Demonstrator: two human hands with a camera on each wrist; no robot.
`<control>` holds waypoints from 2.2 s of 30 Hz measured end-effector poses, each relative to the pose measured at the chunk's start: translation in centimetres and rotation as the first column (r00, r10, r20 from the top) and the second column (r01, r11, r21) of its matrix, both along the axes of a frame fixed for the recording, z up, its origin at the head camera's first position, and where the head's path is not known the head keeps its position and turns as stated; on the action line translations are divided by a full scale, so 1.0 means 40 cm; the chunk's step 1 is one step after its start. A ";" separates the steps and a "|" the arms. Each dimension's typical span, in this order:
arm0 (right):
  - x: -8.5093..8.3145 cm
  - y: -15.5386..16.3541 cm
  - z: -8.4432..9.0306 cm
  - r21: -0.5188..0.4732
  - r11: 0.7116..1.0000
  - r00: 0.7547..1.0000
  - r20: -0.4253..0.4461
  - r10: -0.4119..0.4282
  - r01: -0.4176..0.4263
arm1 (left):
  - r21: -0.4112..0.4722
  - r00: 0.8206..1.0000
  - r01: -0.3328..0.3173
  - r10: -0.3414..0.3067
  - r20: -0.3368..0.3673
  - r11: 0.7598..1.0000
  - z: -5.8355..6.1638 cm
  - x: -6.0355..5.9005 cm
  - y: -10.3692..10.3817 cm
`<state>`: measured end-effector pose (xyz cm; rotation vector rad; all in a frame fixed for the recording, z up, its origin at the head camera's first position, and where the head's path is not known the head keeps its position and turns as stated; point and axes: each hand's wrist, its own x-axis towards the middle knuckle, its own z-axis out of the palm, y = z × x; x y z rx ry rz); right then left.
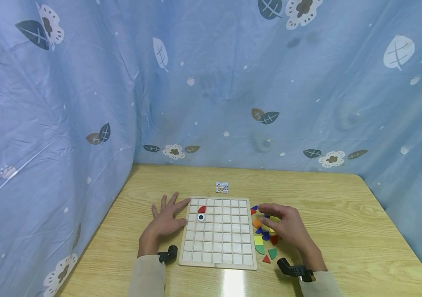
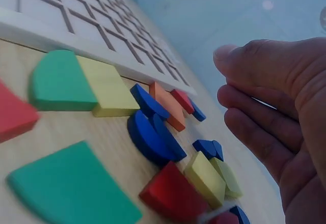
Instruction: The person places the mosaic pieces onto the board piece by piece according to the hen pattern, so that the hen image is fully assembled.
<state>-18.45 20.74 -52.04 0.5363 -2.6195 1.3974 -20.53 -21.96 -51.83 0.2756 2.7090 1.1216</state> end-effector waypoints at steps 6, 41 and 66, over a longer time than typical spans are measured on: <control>-0.042 -0.014 -0.004 0.038 0.999 1.000 0.010 0.006 -0.006 | -0.006 1.000 0.001 -0.001 -0.002 1.000 -0.001 0.000 0.000; -0.089 -0.082 -0.015 0.213 0.977 1.000 -0.014 0.001 0.002 | -0.009 1.000 -0.010 0.010 0.009 1.000 -0.004 -0.001 0.000; -0.054 -0.040 -0.019 0.278 0.959 0.997 -0.063 -0.035 0.051 | 0.012 1.000 -0.010 0.010 -0.002 1.000 0.007 0.004 0.000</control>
